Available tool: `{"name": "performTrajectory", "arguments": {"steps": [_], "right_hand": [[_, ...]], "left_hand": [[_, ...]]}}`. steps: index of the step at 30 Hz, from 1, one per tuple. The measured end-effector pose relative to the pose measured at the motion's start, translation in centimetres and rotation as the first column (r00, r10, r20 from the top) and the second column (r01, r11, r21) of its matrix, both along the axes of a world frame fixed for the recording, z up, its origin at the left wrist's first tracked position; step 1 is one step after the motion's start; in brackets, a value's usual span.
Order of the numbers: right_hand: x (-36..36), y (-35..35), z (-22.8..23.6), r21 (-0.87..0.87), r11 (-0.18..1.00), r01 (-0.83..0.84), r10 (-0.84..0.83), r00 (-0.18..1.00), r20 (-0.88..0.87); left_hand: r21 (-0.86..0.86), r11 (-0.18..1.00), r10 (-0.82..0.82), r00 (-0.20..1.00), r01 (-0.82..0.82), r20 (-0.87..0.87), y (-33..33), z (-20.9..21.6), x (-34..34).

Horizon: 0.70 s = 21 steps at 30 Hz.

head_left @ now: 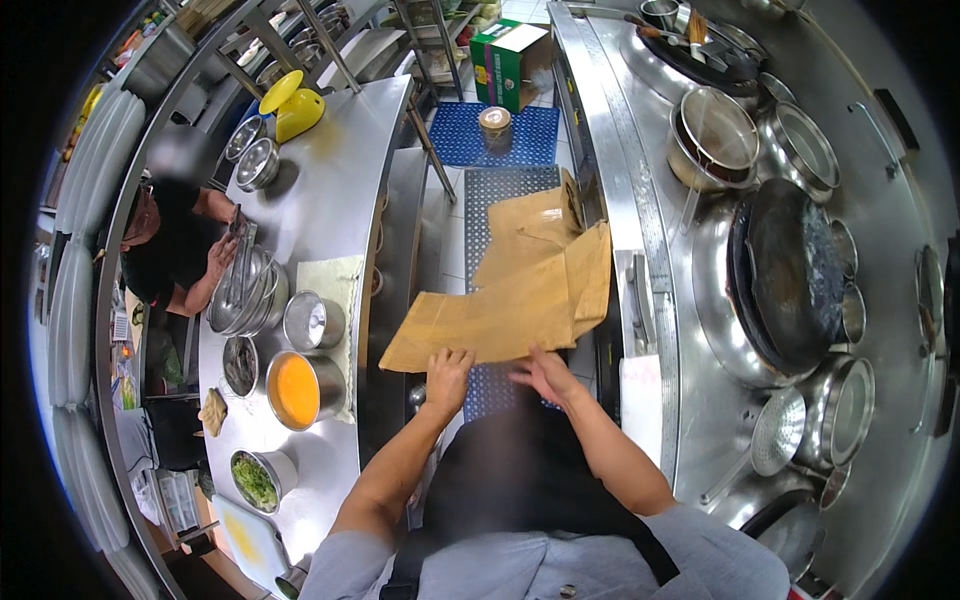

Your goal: The person assembles a cardboard box by unfolding and flattening a brown sheet, placing it on blue mats, and then cutting open a white and green box with a knife. The person then folds the box flaps and places the box on a counter.

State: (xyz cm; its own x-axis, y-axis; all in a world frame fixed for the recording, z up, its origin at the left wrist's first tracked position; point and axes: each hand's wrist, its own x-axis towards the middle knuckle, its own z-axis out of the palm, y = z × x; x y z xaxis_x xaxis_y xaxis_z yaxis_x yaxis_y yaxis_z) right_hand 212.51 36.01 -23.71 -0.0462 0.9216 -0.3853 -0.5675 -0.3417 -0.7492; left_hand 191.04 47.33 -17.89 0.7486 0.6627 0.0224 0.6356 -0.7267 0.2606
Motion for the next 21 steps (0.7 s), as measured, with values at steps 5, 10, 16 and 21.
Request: {"name": "performTrajectory", "arguments": {"steps": [5,10,16,21], "right_hand": [[-5.3,2.9,3.3,-0.256,0.92,0.298,-0.311,0.95,-0.012],[-10.1,-6.1,-1.8,-0.359,0.84,0.406,-0.484,0.861,-0.16],[-13.4,-14.2,-10.0,-0.567,0.72,0.4,-0.531,0.844,-0.079],[-15.2,-18.9,-19.9,-0.615,0.697,0.369,-0.493,0.87,-0.037]], "left_hand": [[-0.06,0.998,-0.026,0.992,0.018,-0.126,-3.3,-2.9,-4.1],[-0.083,0.997,-0.013,0.986,-0.001,-0.169,-8.1,-6.2,-8.1],[-0.282,0.96,-0.019,0.995,-0.009,-0.097,-15.4,-12.0,-11.7],[-0.505,0.862,0.183,0.957,-0.046,0.226,-18.6,-4.1,-13.6]]}}
